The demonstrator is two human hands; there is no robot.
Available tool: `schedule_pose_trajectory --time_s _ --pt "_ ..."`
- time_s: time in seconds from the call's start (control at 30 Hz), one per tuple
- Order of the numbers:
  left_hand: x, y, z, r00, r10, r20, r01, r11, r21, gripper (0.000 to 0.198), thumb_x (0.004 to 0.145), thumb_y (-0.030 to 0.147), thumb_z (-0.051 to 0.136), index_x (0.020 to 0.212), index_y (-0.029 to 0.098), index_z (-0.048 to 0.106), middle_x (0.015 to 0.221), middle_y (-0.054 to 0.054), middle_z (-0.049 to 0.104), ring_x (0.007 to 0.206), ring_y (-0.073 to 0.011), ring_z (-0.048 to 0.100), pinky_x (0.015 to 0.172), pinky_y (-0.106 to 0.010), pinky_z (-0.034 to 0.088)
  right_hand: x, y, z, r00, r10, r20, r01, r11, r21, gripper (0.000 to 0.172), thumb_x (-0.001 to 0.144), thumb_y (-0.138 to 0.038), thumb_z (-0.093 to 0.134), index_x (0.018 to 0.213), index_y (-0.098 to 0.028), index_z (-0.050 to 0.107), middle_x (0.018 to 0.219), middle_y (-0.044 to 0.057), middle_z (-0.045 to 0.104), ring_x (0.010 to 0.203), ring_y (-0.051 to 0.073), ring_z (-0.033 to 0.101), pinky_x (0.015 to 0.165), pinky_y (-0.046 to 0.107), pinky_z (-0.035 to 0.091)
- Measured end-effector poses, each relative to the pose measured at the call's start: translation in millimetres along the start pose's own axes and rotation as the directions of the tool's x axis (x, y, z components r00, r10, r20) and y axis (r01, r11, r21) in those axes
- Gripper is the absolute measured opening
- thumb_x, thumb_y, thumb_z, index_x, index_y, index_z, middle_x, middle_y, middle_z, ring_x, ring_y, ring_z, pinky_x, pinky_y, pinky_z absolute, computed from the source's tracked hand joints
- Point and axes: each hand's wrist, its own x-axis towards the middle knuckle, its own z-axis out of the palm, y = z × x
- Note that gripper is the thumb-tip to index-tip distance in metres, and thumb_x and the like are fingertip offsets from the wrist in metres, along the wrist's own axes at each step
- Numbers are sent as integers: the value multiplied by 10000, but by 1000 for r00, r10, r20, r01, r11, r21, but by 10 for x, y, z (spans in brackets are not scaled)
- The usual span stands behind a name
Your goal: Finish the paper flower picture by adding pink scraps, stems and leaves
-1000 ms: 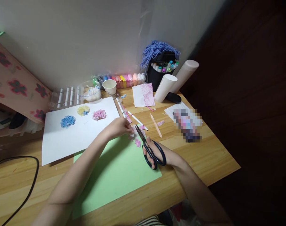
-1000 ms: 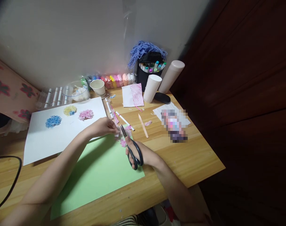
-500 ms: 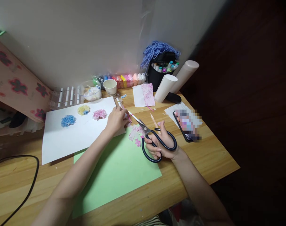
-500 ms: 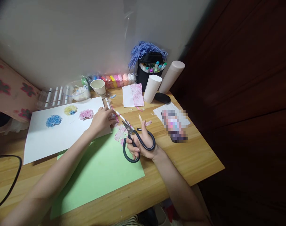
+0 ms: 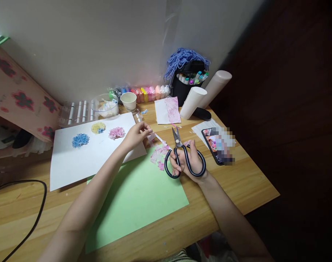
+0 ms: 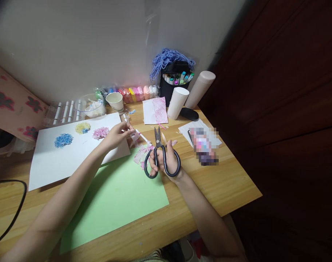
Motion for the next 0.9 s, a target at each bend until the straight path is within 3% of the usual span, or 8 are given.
schedule_pose_trajectory --time_s 0.17,0.3,0.43,0.57,0.77,0.9 --pt "-31 119 4 999 -24 39 36 936 -350 203 820 368 547 812 186 458 744 -4 622 726 -139 583 703 -259 428 29 -36 -10 1000 -26 -13 27 997 78 705 708 -863 171 672 -203 417 424 -52 388 379 121 417 483 279 421" --pt "-73 246 -23 998 -46 42 61 852 -520 237 803 377 591 796 179 460 667 33 529 610 -92 497 636 -225 402 51 -11 10 998 -33 -55 37 997 71 558 763 -749 381 674 -200 430 427 -57 421 382 115 448 495 277 437" --pt "-139 363 12 990 -44 136 122 756 -644 250 780 373 627 769 175 475 658 46 452 610 -78 444 629 -208 400 113 76 32 950 -228 -215 208 972 -112 435 643 -546 714 695 -202 453 502 -44 539 448 131 534 505 285 472" --pt "-209 465 117 966 -37 255 204 713 -671 237 784 362 625 758 173 485 675 39 454 626 -78 450 653 -217 407 169 162 -7 882 -374 -288 310 919 -243 435 610 -457 778 768 -191 472 693 12 662 554 136 620 612 301 525" --pt "-252 547 203 940 -37 340 262 716 -647 305 736 407 674 761 173 481 683 40 463 646 -88 485 652 -226 403 196 201 -11 897 -340 -282 297 937 -187 485 545 -445 809 753 -205 444 642 -35 617 524 138 620 594 312 532" --pt "-248 539 168 956 -35 293 192 827 -528 258 787 404 616 788 167 515 695 32 471 630 -86 457 582 -206 360 181 166 1 902 -371 -220 337 924 -179 414 587 -375 801 721 -194 454 635 -40 596 556 122 612 614 291 525"
